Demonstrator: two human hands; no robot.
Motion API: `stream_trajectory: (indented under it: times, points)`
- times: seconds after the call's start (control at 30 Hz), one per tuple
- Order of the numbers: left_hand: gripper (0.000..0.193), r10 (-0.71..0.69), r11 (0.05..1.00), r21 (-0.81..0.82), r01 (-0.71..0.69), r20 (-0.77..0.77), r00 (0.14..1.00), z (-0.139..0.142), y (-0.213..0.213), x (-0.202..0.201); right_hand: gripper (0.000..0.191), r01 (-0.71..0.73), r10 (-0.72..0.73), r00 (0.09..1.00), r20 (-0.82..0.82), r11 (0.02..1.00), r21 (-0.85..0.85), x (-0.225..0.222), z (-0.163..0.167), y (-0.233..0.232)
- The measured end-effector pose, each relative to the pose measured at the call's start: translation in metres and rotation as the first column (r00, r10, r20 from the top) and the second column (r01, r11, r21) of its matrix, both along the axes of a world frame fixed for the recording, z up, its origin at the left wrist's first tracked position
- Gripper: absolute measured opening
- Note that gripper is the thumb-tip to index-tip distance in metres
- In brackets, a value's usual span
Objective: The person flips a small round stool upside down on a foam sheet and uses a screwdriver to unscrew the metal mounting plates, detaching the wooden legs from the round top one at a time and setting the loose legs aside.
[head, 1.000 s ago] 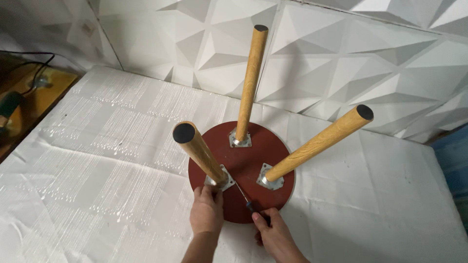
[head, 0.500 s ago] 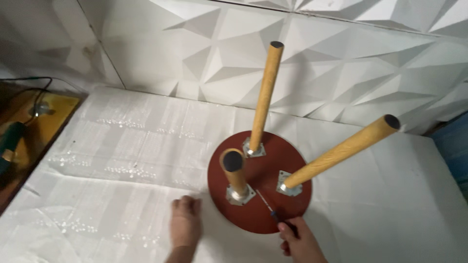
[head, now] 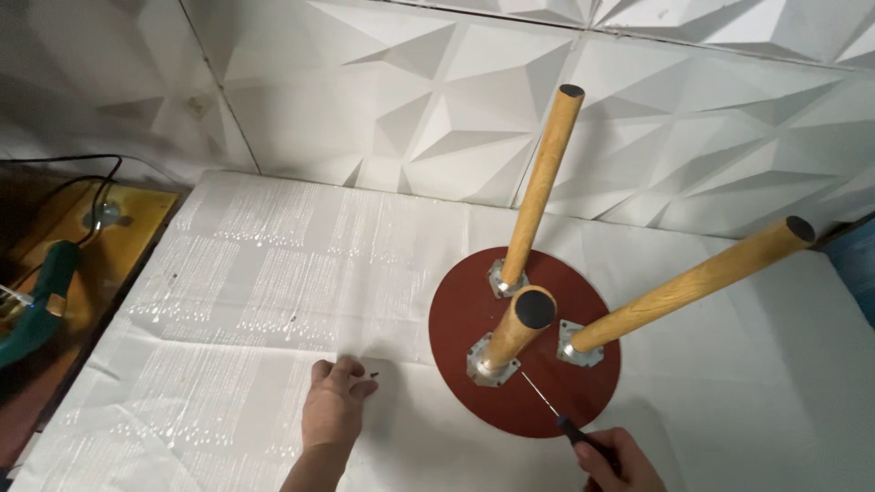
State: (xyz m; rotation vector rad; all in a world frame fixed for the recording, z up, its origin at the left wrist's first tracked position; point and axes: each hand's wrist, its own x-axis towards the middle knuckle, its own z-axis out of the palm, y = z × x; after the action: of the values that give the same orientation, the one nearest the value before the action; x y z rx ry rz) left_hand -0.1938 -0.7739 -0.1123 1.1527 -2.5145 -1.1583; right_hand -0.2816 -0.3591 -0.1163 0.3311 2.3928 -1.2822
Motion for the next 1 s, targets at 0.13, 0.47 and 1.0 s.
stream_trajectory:
  times: [0.13, 0.47, 1.0]
  points:
    - [0.021, 0.061, 0.994, -0.081, -0.069, -0.1, 0.993, -0.016, -0.004, 0.025, 0.034, -0.018, 0.016, 1.0, 0.009, 0.968, 0.251, 0.002, 0.019, 0.001]
    - [0.032, -0.162, 0.986, 0.005, 0.166, -0.181, 0.97, -0.054, 0.073, 0.035, 0.034, -0.333, 0.498, 0.799, -0.335, 0.832, 0.443, 0.014, 0.115, -0.055]
    - [0.085, -0.488, 0.754, 0.16, 0.636, -0.512, 0.707, 0.122, 0.077, -0.042, 0.037, -0.375, 0.544, 0.78, -0.309, 0.802, 0.464, -0.002, 0.119, -0.055]
